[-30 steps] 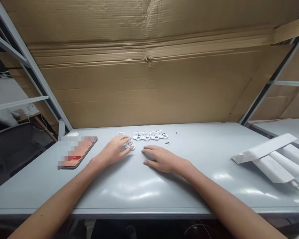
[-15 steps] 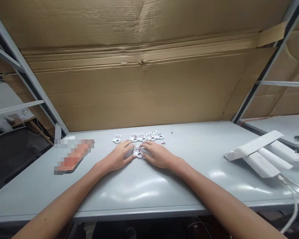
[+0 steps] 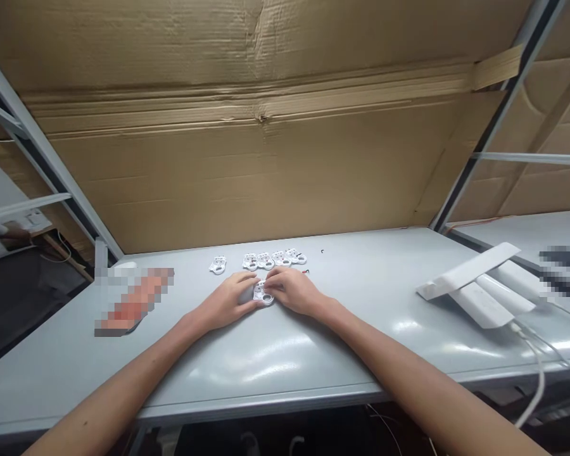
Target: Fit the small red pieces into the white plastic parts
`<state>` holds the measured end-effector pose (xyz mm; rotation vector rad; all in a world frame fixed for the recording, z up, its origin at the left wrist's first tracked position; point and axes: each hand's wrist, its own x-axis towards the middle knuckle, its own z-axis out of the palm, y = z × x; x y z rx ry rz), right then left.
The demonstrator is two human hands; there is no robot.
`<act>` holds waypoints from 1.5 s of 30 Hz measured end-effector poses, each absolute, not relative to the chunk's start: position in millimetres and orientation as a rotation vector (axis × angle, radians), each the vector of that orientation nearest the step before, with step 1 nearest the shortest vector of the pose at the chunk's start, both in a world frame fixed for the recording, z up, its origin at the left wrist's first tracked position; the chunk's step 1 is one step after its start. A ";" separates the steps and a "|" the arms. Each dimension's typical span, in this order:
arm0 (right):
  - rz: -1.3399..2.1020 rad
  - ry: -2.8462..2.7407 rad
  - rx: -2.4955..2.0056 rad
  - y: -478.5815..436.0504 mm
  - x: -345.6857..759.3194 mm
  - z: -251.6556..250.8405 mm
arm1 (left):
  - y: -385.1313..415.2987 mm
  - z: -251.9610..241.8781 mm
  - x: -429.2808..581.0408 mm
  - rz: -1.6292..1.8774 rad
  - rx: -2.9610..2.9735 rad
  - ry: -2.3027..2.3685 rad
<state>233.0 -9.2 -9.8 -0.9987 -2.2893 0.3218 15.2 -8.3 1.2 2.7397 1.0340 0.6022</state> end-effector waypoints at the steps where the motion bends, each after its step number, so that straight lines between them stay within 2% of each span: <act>1: 0.296 -2.296 -1.001 -9.3 233.1 -10.4 | -7.3 0.3 15.2 0.615 2.742 1.036; 5: 0.209 -2.301 -1.002 -12.0 231.7 -11.7 | -3.3 -3.4 13.9 0.632 2.768 1.028; 8: 0.298 -2.192 -0.993 -14.6 229.4 -7.1 | -3.0 -3.7 12.3 0.629 2.788 1.036; 11: 0.532 -1.933 -1.000 -15.5 229.6 3.6 | -4.4 -2.1 10.7 0.626 2.808 1.050; 18: 1.377 -1.081 -0.902 -2.8 254.1 17.0 | -5.8 1.8 8.5 0.621 2.825 1.044; 31: 1.669 -0.634 -0.930 1.4 257.2 16.7 | -7.4 0.7 5.9 0.612 2.807 1.071; 35: 1.665 -0.673 -0.909 -0.7 256.1 19.5 | -10.3 1.2 6.9 0.579 2.779 1.097; 40: 1.500 -1.081 -1.014 1.6 260.8 15.3 | -12.3 0.7 13.7 0.581 2.740 1.031; 42: 1.189 -1.371 -1.161 3.1 265.9 13.7 | -12.3 0.5 16.5 0.598 2.718 1.029; 45: 0.538 -1.789 -1.341 5.8 275.9 10.8 | -12.3 0.4 19.4 0.628 2.698 1.026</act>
